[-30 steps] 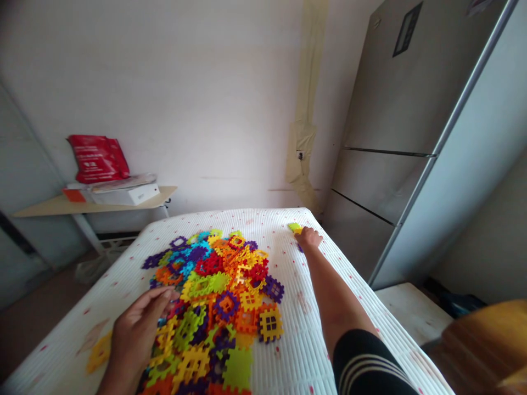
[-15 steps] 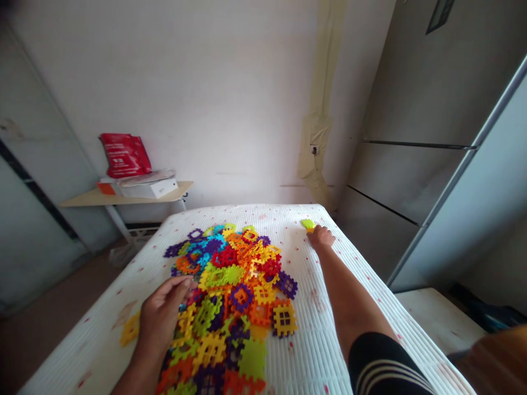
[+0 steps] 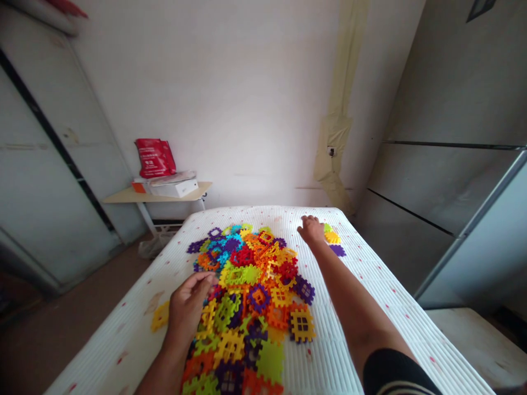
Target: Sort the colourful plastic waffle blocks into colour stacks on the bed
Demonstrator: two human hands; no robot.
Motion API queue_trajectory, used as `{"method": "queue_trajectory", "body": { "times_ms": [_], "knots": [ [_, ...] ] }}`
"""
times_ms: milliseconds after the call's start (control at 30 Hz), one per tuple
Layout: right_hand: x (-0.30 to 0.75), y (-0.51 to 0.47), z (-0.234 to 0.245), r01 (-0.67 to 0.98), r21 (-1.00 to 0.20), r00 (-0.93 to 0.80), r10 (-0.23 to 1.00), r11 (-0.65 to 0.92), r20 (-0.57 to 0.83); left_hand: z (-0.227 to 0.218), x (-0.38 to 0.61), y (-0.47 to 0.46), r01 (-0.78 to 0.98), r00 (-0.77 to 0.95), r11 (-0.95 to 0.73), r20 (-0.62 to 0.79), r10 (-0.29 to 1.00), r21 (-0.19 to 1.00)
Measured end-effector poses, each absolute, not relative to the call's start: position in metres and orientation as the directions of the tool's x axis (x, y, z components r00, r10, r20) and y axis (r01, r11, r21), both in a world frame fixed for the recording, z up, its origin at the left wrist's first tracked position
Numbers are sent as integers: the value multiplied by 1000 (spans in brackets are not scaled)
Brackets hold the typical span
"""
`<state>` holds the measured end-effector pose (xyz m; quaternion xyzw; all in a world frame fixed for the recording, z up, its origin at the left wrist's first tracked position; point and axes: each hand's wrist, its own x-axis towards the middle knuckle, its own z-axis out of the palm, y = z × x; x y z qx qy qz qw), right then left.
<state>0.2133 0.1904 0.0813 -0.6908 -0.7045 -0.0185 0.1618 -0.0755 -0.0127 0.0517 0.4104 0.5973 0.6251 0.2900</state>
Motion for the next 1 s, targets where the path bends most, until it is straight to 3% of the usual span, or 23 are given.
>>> {"method": "queue_trajectory", "body": {
  "times_ms": [233, 567, 767, 1000],
  "knots": [
    [85, 207, 81, 900, -253, -321, 933, 355, 164, 49, -80, -12, 206, -490, -131, 218, 844, 970],
    [30, 208, 58, 904, -221, -361, 930, 366, 63, 52, -82, -14, 266, -494, -157, 274, 825, 951],
    [47, 196, 76, 872, -256, -390, 908, 418, 155, 52, -81, -13, 293, -473, -143, 274, 838, 945],
    [93, 126, 97, 702, -364, -478, 784, 612, 396, 52, -75, -14, 216, -424, -157, 237, 874, 964]
  ]
}}
